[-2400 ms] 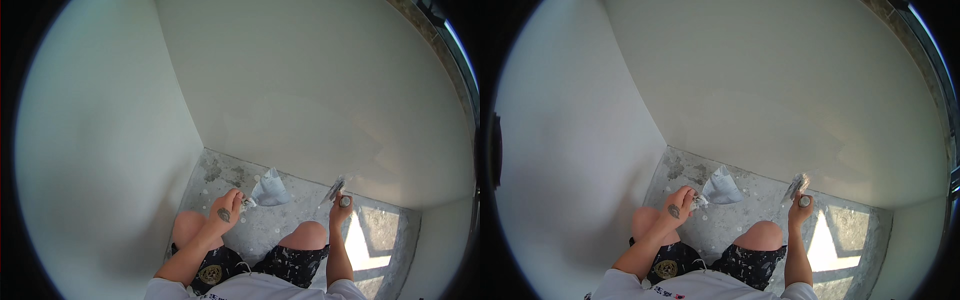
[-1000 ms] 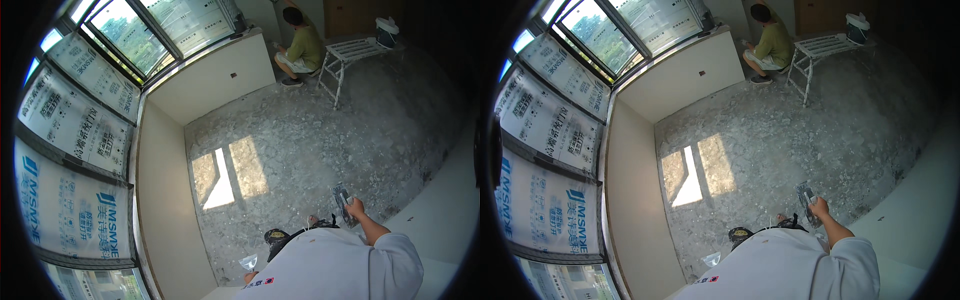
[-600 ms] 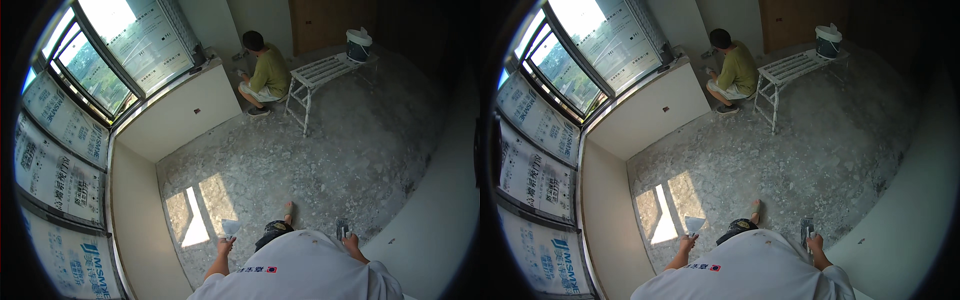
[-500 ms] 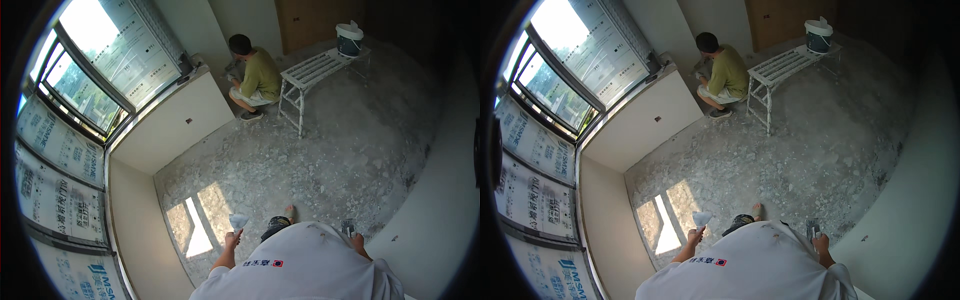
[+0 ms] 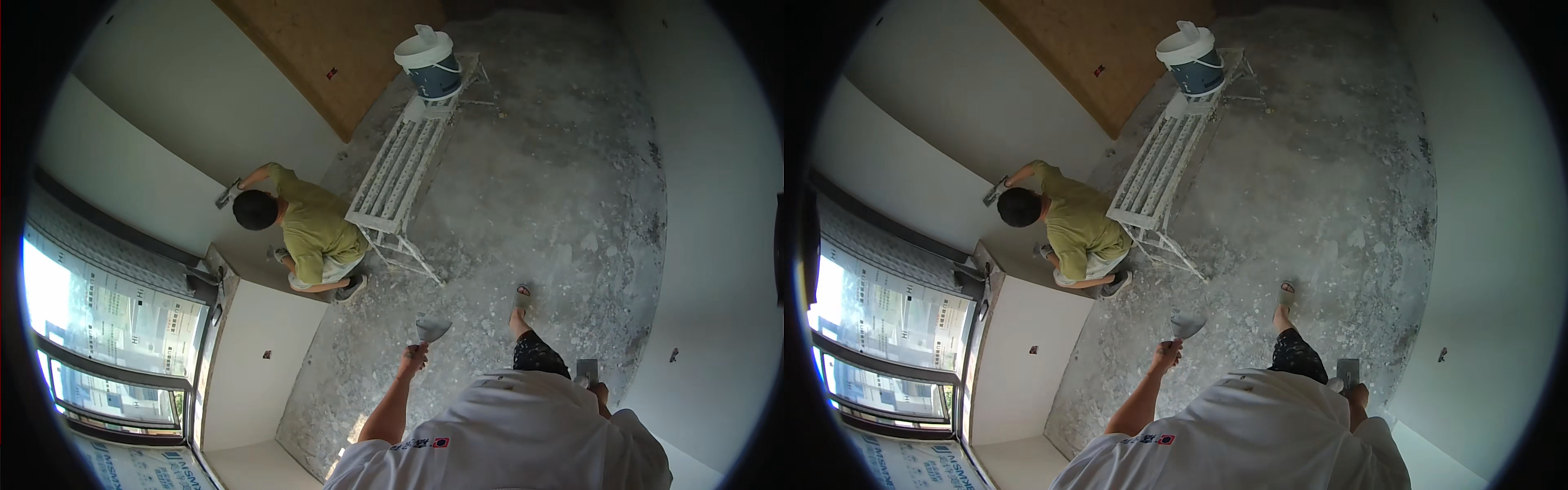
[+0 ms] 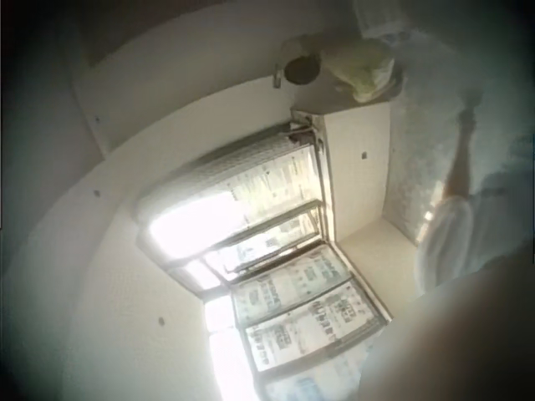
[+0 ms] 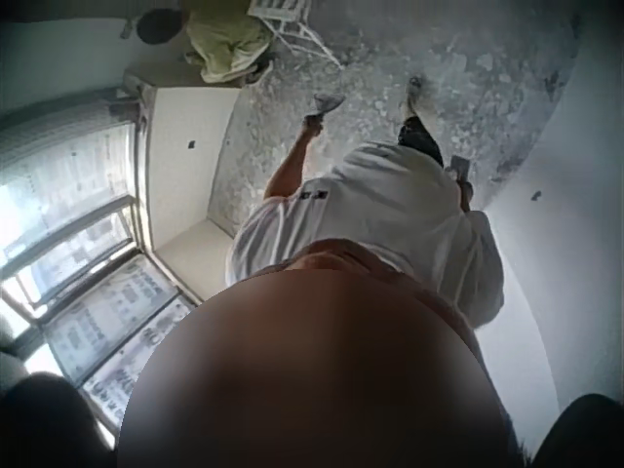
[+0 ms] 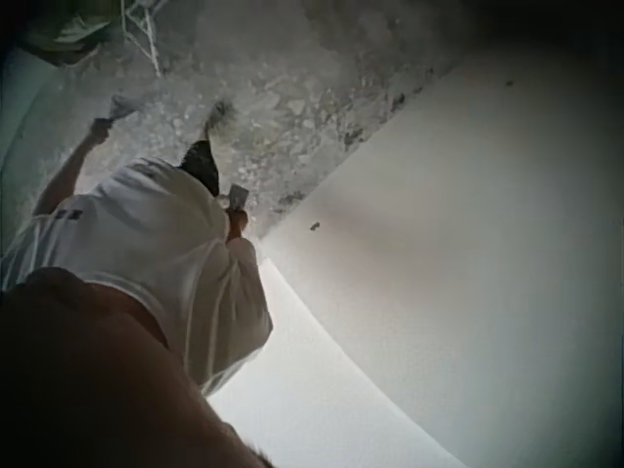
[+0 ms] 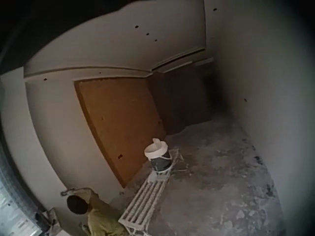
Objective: Applying plaster to the walls using a trowel and putty knife.
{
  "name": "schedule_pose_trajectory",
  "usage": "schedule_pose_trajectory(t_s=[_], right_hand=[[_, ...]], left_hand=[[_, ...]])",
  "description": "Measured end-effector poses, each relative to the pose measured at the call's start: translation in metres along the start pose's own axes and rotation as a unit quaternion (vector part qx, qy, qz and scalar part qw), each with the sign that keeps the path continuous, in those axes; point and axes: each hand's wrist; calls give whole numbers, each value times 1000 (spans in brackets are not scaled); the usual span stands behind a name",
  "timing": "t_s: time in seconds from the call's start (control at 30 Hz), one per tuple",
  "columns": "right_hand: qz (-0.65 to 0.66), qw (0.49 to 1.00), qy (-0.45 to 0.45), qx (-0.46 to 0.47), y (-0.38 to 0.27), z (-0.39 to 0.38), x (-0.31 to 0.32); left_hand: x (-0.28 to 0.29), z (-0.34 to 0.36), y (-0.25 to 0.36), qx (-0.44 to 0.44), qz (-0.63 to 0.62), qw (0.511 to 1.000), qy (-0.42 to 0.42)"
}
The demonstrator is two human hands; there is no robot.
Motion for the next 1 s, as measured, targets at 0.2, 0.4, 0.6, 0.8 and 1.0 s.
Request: schedule_pose_trajectory(t_s=[0.2, 0.4, 0.6, 0.8, 1.0], right_hand=[[58, 997, 24, 43, -193, 153, 93], [129, 953, 147, 233, -426, 305, 223], [126, 947, 152, 254, -571, 373, 271], [85, 983, 120, 106, -614, 414, 249], [39, 998, 39, -42, -589, 457, 221]], left_hand=[[-39, 68, 140, -25, 93, 995, 0], [-57, 145, 300, -54, -36, 998, -21], [-52, 233, 482, -72, -19, 997, -36], [-56, 357, 677, -348, 134, 927, -27], [-36, 396, 896, -244, -20, 953, -177]])
Point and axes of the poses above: each hand's wrist, its own z-axis towards the middle knuckle, its own x-axis out of the back of the hand, y = z × x, and after that the axes turned 5 degrees about x, right-handed
